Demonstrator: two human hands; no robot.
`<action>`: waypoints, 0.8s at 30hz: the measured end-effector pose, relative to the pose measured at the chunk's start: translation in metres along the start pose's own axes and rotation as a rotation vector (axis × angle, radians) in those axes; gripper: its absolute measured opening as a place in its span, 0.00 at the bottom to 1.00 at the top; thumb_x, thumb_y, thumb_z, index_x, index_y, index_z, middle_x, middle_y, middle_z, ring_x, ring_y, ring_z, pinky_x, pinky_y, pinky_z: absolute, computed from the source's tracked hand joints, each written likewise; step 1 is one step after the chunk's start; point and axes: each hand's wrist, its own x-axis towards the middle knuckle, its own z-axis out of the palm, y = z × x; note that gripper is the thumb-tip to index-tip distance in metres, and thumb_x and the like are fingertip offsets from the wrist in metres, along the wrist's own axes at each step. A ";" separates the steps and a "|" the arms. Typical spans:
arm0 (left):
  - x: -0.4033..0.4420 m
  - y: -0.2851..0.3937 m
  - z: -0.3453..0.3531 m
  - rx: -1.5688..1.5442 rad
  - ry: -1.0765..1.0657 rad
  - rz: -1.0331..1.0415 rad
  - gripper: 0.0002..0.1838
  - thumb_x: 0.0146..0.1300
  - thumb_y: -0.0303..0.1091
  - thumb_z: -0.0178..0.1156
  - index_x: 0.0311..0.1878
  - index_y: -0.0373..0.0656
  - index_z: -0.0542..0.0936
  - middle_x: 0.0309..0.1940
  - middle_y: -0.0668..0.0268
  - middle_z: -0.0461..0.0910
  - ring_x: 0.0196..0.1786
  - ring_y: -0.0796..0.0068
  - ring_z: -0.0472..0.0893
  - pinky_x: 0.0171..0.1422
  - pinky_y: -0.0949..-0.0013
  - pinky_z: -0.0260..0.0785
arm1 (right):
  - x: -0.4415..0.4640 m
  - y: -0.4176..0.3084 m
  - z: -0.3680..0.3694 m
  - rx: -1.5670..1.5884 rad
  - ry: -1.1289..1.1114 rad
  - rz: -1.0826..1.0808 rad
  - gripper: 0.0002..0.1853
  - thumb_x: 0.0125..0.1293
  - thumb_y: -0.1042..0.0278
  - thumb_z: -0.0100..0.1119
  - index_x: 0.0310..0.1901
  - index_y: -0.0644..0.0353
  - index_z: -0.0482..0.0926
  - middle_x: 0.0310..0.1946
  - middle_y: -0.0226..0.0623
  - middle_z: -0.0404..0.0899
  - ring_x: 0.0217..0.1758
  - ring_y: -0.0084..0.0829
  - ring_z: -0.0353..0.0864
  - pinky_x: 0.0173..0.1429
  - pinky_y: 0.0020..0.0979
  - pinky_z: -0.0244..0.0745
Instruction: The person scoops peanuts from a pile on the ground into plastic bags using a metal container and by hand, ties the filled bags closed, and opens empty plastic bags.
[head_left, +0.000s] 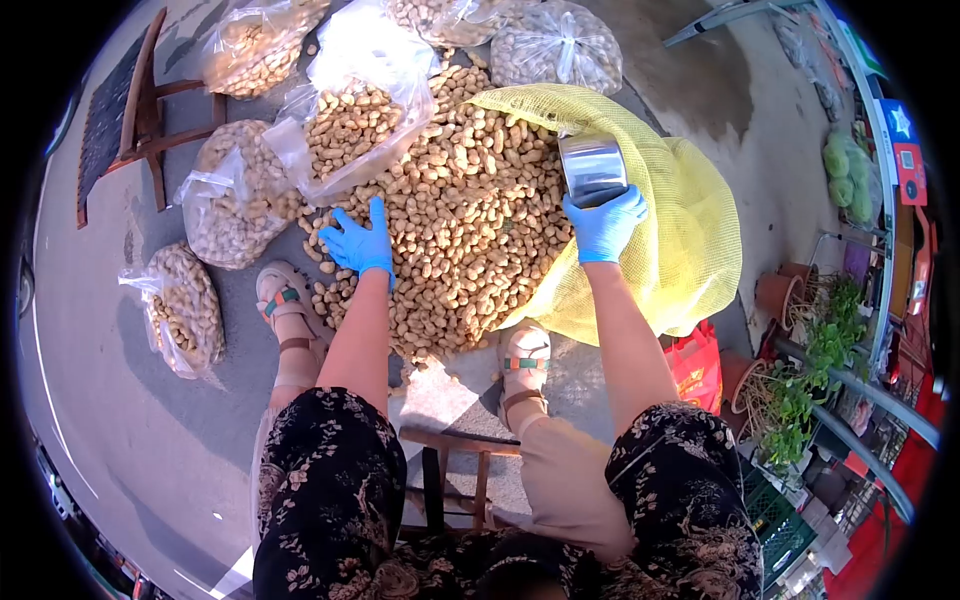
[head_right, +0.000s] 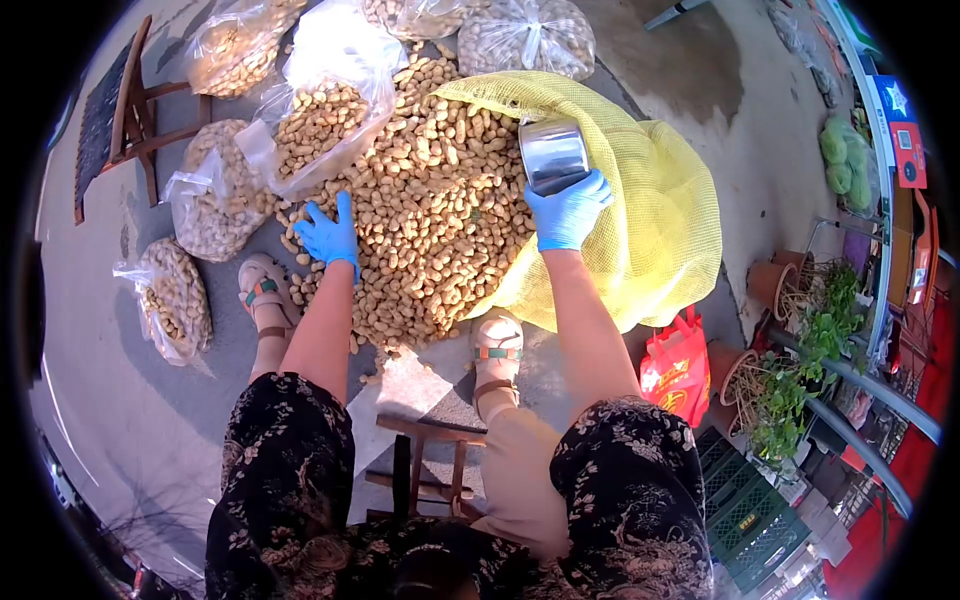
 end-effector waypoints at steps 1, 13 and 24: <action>0.001 0.011 0.001 0.007 0.011 -0.040 0.51 0.52 0.74 0.47 0.70 0.45 0.52 0.69 0.40 0.43 0.71 0.44 0.45 0.70 0.46 0.41 | 0.000 -0.010 0.015 0.011 0.027 0.059 0.44 0.28 0.58 0.76 0.44 0.69 0.58 0.41 0.51 0.62 0.48 0.49 0.60 0.54 0.45 0.61; -0.027 0.049 0.000 -0.353 -0.166 -0.169 0.45 0.52 0.68 0.54 0.69 0.53 0.58 0.70 0.54 0.49 0.71 0.54 0.49 0.70 0.52 0.50 | -0.035 -0.073 0.045 0.121 -0.434 0.088 0.47 0.28 0.60 0.74 0.48 0.70 0.52 0.46 0.55 0.55 0.53 0.49 0.54 0.61 0.45 0.55; -0.076 0.081 0.022 -0.778 -0.266 -0.004 0.32 0.56 0.52 0.62 0.58 0.41 0.72 0.62 0.47 0.60 0.65 0.56 0.62 0.68 0.60 0.54 | -0.055 -0.049 0.037 0.309 -0.547 0.202 0.47 0.27 0.57 0.73 0.47 0.71 0.55 0.47 0.52 0.57 0.54 0.47 0.55 0.60 0.46 0.56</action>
